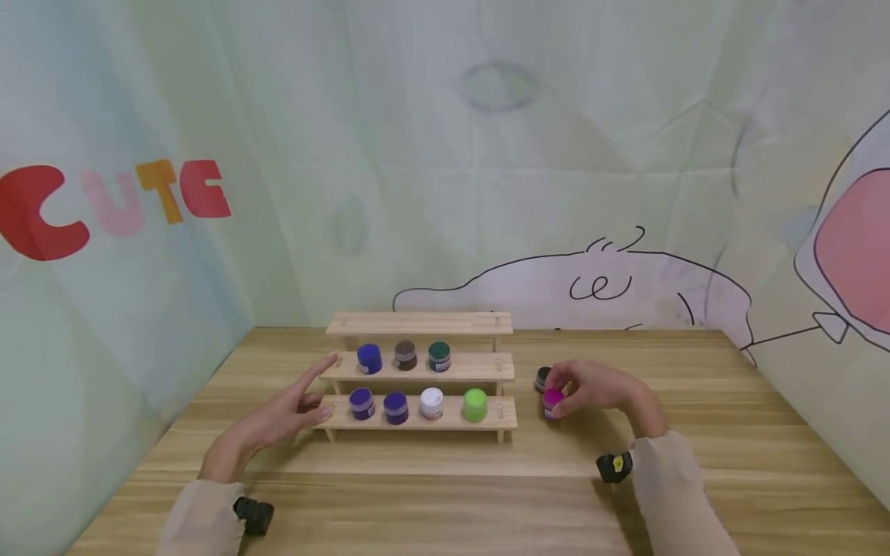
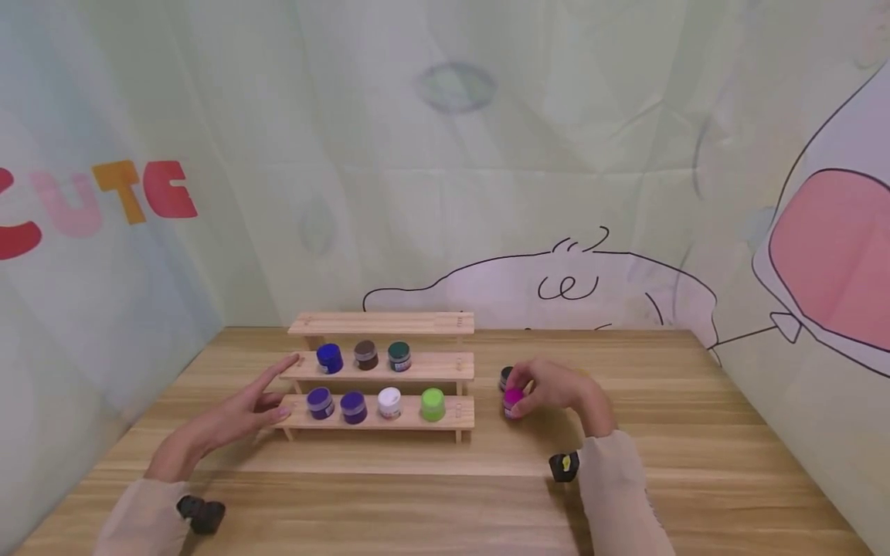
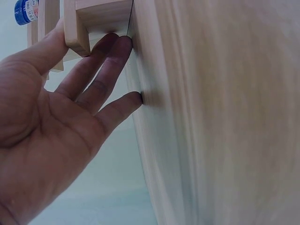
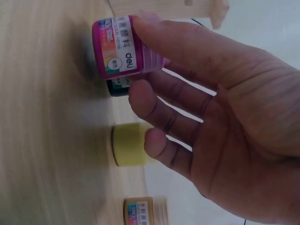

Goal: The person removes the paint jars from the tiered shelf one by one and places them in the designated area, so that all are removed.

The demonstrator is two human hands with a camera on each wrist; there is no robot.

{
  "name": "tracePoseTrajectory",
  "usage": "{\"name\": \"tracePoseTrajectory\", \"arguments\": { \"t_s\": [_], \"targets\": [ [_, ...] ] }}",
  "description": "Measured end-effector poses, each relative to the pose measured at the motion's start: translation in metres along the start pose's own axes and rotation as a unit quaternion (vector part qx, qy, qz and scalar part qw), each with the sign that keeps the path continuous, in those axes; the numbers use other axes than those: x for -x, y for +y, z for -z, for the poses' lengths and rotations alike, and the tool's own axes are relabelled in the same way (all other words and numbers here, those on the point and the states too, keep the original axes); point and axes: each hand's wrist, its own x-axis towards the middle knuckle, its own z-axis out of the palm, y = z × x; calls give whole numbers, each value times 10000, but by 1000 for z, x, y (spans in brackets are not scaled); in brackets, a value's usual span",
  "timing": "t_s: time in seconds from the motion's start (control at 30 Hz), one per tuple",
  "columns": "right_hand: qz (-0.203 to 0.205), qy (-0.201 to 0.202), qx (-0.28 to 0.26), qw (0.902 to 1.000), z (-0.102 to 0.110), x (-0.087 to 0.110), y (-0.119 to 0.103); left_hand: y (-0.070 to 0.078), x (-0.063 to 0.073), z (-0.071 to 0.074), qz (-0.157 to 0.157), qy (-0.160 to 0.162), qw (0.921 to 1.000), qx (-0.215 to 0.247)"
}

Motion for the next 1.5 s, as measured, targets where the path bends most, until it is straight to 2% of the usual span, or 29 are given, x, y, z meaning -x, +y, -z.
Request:
{"name": "tracePoseTrajectory", "arguments": {
  "t_s": [0.2, 0.33, 0.57, 0.83, 0.97, 1.17, 1.5],
  "targets": [
    [-199, -52, -47, 9998, -3, -4, -3, 1, -1, 0, -101, 1, 9999, 38],
    [-148, -41, -55, 9999, -2, -6, -5, 2, -1, -1, -106, -4, 9999, 63],
    [332, 168, 26, 9993, 2, -4, -9, 2, 0, -1, -129, -17, 9999, 65],
    [543, 609, -103, 9966, 2, -7, -36, 2, 2, 1, -131, -62, 9999, 39],
    [839, 773, -154, 9934, -2, -13, -49, 1, 3, 2, -61, -103, 9999, 83],
    [1205, 741, -244, 9896, -8, -28, -65, 0, 4, 1, -46, -114, 9999, 119],
    [1499, 1026, -532, 9819, -21, -62, -97, 1, 3, -1, -120, -129, 9995, 272]
  ]
}}
